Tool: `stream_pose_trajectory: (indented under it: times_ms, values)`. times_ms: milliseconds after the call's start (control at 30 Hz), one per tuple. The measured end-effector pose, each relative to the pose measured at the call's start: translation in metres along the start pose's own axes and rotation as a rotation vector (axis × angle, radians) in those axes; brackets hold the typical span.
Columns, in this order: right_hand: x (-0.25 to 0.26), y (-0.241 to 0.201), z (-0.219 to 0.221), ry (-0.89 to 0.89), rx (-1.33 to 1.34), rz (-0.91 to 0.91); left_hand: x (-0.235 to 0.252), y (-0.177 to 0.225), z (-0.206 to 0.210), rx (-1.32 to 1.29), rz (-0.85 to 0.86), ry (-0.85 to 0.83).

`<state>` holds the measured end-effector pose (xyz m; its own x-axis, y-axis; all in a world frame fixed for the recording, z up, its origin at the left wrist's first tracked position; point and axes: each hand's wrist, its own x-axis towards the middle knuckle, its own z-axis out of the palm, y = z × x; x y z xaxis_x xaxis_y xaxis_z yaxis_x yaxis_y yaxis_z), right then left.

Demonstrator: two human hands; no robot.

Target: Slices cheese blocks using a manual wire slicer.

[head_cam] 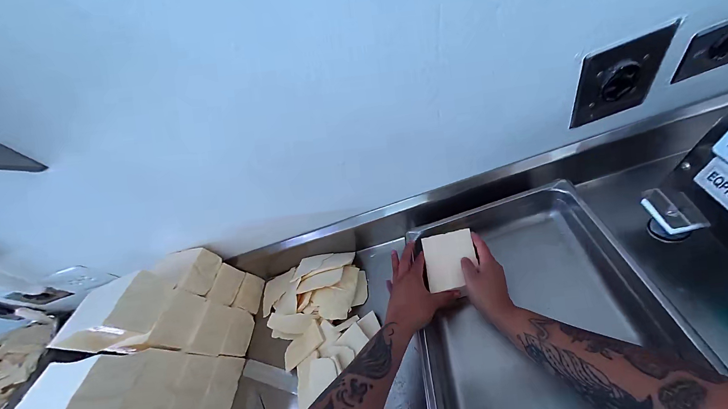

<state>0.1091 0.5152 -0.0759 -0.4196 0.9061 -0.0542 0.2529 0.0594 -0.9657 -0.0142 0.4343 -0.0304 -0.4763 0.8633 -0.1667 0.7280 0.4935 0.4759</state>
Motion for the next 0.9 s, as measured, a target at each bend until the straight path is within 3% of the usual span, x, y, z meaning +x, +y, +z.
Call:
stream_pose_trajectory:
  times_ms: [100, 233, 400, 567, 700, 800, 900]
  values:
    - [0.003, 0.003, 0.008, 0.050, -0.017, -0.052, -0.001, 0.003, 0.005, -0.090, 0.026, 0.011]
    - [0.006, -0.006, 0.011, 0.076, -0.005, -0.014, 0.001, 0.018, -0.001, 0.129, -0.032, -0.106]
    - [0.013, -0.004, 0.012, 0.025, -0.081, -0.059, 0.004, 0.024, 0.008, 0.187, -0.108, -0.085]
    - [0.011, -0.022, -0.028, 0.032, -0.089, -0.156, -0.015, 0.023, -0.031, 0.107, -0.057, -0.116]
    - [-0.037, -0.059, -0.060, 0.130, 0.097, -0.319, -0.095, 0.015, -0.097, 0.131, 0.090, 0.054]
    - [-0.086, -0.094, -0.073, 0.116, 0.178, -0.406, -0.188, 0.001, -0.141, 0.141, 0.190, 0.209]
    - [-0.132, -0.112, -0.082, 0.094, 0.223, -0.477, -0.292, -0.027, -0.156, 0.173, 0.152, 0.331]
